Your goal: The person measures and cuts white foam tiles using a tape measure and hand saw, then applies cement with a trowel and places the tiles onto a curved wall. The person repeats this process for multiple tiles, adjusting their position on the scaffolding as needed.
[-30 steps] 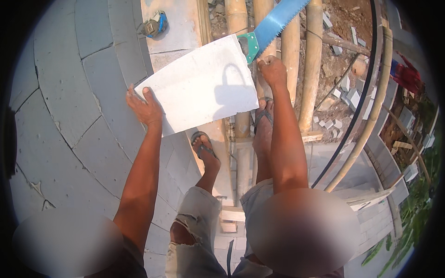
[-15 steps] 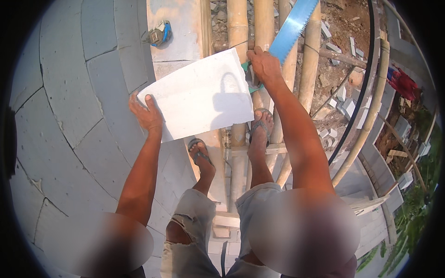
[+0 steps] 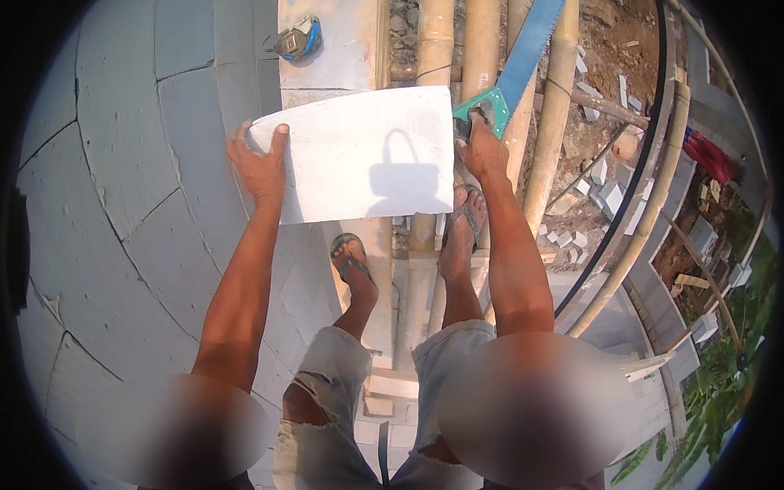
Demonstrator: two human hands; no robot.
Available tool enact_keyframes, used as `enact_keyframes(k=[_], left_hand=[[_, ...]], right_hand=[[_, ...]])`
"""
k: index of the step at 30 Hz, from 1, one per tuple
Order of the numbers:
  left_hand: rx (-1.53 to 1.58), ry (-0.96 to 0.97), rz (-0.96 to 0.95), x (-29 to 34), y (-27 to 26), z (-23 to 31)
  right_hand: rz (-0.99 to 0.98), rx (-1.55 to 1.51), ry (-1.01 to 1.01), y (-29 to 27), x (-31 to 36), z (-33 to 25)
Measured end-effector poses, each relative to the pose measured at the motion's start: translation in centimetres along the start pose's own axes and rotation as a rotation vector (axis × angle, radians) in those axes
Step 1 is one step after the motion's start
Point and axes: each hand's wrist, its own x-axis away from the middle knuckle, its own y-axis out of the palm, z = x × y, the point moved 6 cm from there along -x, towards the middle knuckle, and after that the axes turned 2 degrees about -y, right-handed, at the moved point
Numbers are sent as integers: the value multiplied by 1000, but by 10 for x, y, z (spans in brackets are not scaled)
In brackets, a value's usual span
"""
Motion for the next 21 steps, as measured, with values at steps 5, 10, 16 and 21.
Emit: enact_keyframes(k=[5, 10, 16, 21], left_hand=[[-15, -2, -175, -26, 1, 23], [29, 17, -251, -15, 12, -8], [10, 42, -438, -13, -3, 4], [-40, 69, -422, -17, 6, -5]], right_hand=[[573, -499, 290, -106, 97, 19], [490, -1074, 347, -130, 229, -58], [307, -1088, 301, -117, 310, -159], [298, -983, 208, -69, 290, -193]])
